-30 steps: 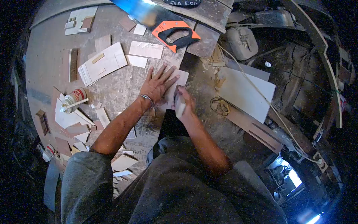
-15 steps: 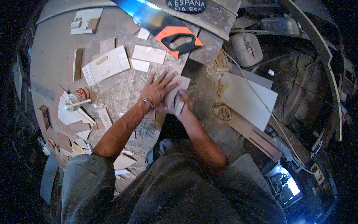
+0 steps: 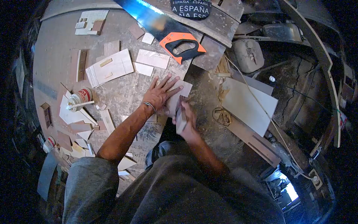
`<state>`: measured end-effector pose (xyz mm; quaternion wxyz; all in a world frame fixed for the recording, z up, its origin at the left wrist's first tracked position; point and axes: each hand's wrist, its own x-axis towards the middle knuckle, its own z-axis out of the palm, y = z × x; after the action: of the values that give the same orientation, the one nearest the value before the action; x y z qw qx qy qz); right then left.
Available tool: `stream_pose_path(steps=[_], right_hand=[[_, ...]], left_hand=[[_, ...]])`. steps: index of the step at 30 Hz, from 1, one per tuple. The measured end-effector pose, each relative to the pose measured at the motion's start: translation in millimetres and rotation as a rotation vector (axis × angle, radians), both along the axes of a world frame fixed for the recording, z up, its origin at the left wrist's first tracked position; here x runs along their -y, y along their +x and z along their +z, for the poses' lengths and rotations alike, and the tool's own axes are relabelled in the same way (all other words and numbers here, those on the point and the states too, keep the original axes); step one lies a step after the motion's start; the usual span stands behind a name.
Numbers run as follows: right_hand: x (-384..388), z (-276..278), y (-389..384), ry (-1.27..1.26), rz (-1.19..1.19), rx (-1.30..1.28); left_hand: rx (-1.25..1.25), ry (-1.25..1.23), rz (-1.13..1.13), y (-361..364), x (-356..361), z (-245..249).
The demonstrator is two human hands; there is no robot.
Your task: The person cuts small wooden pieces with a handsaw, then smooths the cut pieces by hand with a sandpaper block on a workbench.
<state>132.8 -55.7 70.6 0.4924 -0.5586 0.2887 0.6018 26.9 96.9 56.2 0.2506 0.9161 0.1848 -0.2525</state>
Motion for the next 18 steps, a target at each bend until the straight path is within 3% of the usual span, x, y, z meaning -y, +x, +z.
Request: stream_pose_path(steps=[4,8,9,12,13,16,18], right_hand=[[-16,-1,-20,-0.003,-0.090,0.274],[8,2,11,-0.096,0.034,0.043],[15,7,20,0.036,0.060,-0.018],[27,-1,24,0.022,0.044,-0.002],[22,-8,22,-0.127,0.050,0.054],[12,1,8,-0.029,-0.057,0.109],[8,16,6,-0.086,-0.006,0.186]], left_hand=[[-0.011,0.002,0.015,4,-4,6],[0.050,0.087,0.001,-1,7,-8],[0.054,0.107,-0.018,-1,7,-7],[-0.014,0.014,-0.012,2,0,11],[-0.001,0.021,-0.003,1,3,7],[0.033,0.054,0.001,1,2,-3],[0.044,0.064,-0.009,0,6,-3]])
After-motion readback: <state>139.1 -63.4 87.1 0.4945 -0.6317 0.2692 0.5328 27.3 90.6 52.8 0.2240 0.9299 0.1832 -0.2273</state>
